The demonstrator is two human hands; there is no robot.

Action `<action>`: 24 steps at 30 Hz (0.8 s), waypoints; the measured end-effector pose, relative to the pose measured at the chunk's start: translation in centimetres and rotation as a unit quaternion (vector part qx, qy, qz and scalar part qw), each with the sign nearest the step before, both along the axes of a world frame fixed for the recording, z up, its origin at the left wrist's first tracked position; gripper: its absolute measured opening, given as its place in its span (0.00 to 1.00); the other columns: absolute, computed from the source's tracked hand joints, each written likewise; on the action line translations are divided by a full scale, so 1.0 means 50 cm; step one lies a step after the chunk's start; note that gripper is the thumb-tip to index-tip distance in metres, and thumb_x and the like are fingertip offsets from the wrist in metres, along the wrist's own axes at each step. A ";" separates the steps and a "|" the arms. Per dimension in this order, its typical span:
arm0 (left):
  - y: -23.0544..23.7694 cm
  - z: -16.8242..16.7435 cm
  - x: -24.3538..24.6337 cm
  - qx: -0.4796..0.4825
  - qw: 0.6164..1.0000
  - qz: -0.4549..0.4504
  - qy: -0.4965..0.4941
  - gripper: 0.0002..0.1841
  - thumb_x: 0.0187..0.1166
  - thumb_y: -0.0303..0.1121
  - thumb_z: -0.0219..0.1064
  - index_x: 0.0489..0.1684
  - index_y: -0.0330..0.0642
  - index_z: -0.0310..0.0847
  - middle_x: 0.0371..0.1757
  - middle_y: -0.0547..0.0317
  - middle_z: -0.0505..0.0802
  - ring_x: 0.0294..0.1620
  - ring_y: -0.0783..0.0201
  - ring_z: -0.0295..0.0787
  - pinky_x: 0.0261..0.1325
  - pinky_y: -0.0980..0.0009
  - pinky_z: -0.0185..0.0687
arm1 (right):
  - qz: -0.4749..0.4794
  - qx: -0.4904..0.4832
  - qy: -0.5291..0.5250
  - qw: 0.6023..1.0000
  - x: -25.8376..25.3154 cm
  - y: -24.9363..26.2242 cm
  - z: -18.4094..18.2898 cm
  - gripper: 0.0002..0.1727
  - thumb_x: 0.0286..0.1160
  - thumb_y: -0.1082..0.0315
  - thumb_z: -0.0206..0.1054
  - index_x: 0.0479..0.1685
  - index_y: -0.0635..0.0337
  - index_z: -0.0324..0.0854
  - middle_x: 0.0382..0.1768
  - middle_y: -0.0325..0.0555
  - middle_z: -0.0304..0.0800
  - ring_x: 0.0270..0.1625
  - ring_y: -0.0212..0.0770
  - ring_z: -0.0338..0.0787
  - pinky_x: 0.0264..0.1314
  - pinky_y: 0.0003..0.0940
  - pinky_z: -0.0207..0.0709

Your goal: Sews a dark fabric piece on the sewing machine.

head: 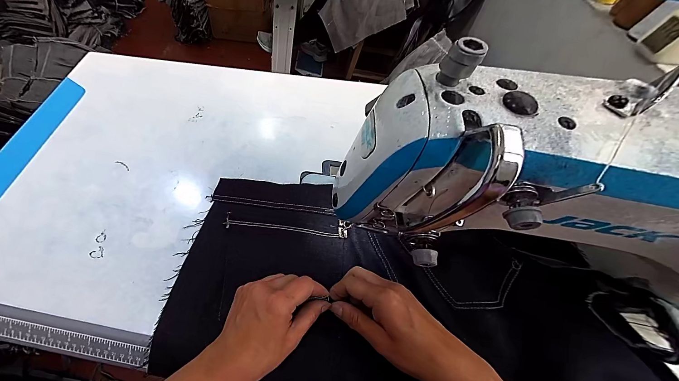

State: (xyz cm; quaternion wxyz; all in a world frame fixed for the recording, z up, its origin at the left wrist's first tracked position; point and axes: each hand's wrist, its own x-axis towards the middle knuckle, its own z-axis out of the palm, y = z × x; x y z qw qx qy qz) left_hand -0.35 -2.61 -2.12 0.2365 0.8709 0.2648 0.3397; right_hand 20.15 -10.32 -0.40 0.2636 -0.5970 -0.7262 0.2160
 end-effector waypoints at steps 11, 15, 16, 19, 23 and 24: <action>-0.006 -0.005 -0.021 0.356 0.933 -0.039 0.037 0.11 0.80 0.26 0.62 0.39 0.47 0.94 0.39 0.61 0.95 0.34 0.62 0.84 0.33 0.71 0.74 | -0.008 0.001 -0.043 0.999 -0.014 -0.004 0.011 0.16 0.84 0.55 0.54 0.39 0.48 0.87 0.34 0.31 0.78 0.36 0.26 0.82 0.37 0.23 0.78; -0.011 -0.007 -0.021 0.196 0.980 -0.030 0.023 0.08 0.77 0.37 0.69 0.41 0.47 0.95 0.38 0.62 0.94 0.35 0.65 0.88 0.35 0.72 0.83 | -0.027 0.097 -0.084 0.991 -0.026 -0.004 -0.013 0.17 0.85 0.54 0.56 0.34 0.51 0.86 0.31 0.33 0.79 0.33 0.29 0.83 0.32 0.24 0.79; -0.014 0.001 -0.022 0.116 0.993 -0.015 0.030 0.13 0.74 0.44 0.71 0.43 0.47 0.94 0.36 0.64 0.94 0.35 0.67 0.90 0.35 0.71 0.87 | -0.028 0.118 -0.096 0.988 -0.028 -0.006 -0.018 0.17 0.85 0.55 0.55 0.35 0.51 0.85 0.32 0.34 0.79 0.33 0.30 0.84 0.32 0.24 0.79; -0.011 0.036 -0.027 -0.058 0.994 -0.005 0.097 0.21 0.76 0.53 0.68 0.51 0.44 0.89 0.34 0.63 0.94 0.34 0.66 0.91 0.38 0.65 0.88 | -0.033 0.167 -0.110 0.979 -0.033 -0.014 -0.031 0.17 0.86 0.57 0.54 0.36 0.52 0.86 0.33 0.36 0.82 0.36 0.33 0.85 0.37 0.26 0.81; -0.017 0.041 -0.013 -0.011 0.989 -0.005 0.147 0.08 0.75 0.40 0.72 0.37 0.47 0.93 0.32 0.63 0.92 0.35 0.63 0.91 0.37 0.64 0.86 | -0.027 0.203 -0.114 0.972 -0.033 -0.025 -0.037 0.16 0.86 0.57 0.57 0.38 0.53 0.87 0.37 0.38 0.86 0.42 0.35 0.88 0.44 0.26 0.83; -0.021 0.036 -0.010 0.019 0.989 -0.002 0.144 0.07 0.75 0.38 0.72 0.36 0.47 0.93 0.32 0.62 0.91 0.35 0.62 0.91 0.36 0.65 0.86 | -0.016 0.209 -0.121 0.970 -0.031 -0.027 -0.034 0.16 0.86 0.57 0.58 0.38 0.54 0.88 0.38 0.39 0.87 0.43 0.35 0.89 0.45 0.27 0.83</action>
